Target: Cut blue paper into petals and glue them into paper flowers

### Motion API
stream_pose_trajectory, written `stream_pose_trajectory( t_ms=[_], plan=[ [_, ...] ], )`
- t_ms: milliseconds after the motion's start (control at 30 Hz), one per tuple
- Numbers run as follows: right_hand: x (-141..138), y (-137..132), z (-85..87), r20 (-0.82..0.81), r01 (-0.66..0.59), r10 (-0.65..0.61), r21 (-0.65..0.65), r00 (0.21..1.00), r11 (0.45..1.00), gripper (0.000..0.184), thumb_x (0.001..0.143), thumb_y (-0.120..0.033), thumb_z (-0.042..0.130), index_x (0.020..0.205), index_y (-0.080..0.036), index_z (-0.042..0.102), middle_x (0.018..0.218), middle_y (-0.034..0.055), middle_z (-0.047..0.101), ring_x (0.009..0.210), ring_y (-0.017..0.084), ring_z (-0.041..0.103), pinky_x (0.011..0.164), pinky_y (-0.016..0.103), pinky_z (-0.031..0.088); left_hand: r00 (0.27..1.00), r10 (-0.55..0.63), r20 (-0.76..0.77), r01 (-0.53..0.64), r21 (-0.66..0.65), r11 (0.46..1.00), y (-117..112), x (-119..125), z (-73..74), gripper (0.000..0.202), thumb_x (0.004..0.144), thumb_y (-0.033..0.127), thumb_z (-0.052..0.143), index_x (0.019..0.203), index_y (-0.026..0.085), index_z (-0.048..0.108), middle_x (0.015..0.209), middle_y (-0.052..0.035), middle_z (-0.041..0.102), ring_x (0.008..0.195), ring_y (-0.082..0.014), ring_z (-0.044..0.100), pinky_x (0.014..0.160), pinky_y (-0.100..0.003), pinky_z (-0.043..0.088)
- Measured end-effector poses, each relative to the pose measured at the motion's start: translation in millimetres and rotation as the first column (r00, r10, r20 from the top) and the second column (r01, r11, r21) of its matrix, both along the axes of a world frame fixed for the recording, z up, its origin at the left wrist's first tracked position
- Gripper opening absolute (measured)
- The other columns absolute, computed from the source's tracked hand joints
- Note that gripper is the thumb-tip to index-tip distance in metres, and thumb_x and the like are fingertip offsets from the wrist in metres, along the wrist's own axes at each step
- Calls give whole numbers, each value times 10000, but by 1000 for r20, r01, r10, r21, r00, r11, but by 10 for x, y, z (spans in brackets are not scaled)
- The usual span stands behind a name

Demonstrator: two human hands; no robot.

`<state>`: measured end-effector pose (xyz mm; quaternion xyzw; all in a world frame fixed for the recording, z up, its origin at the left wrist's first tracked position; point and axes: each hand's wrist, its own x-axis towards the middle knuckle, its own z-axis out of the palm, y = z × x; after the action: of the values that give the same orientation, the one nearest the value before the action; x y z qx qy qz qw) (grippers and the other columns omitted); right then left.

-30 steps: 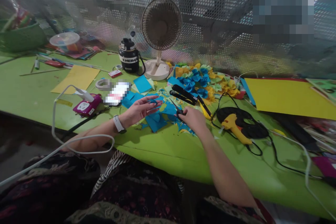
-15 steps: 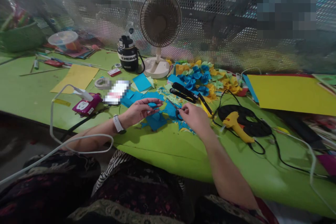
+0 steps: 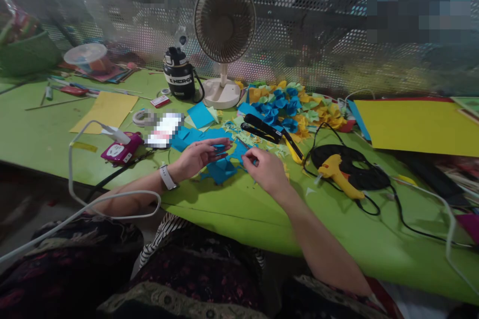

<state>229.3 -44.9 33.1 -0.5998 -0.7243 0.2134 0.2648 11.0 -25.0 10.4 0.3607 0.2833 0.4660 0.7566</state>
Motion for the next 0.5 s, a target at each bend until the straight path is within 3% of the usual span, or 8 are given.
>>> stream_pose_trajectory(
  t_ms=[133, 267, 400, 500],
  plan=[
    [-63, -41, 3, -207, -71, 50, -96, 977, 993, 259, 821, -476, 602, 788, -222, 640, 723, 40, 687, 598, 165, 557, 586, 321, 444, 999, 13, -50, -9, 68, 998, -42, 21, -24, 279, 788, 216, 739, 1060, 160, 767, 1096, -106, 763, 1113, -236, 688, 1076, -403, 463],
    [-180, -93, -1, -464, -213, 81, -238, 882, 948, 363, 803, -570, 624, 880, -215, 628, 848, 45, 698, 636, 149, 593, 606, 311, 510, 988, 30, -148, -13, 113, 993, -55, 51, -72, 277, 773, 233, 797, 1040, 180, 745, 953, -69, 776, 1003, -198, 708, 990, -353, 497],
    [-282, -120, -51, -572, -274, 76, -269, 816, 923, 391, 781, -584, 662, 906, -218, 611, 883, 43, 687, 694, 155, 626, 656, 320, 547, 970, 92, -227, -59, 150, 987, -50, 68, -118, 173, 767, 218, 805, 926, 183, 746, 857, -37, 762, 849, -166, 692, 844, -296, 516],
    [-316, -111, -102, -612, -275, 60, -264, 789, 924, 389, 789, -575, 666, 917, -215, 594, 865, 37, 678, 695, 154, 629, 679, 332, 560, 963, 125, -239, -83, 177, 981, -55, 81, -138, 115, 760, 212, 803, 867, 188, 767, 892, -34, 762, 856, -160, 680, 845, -289, 515]
  ],
)
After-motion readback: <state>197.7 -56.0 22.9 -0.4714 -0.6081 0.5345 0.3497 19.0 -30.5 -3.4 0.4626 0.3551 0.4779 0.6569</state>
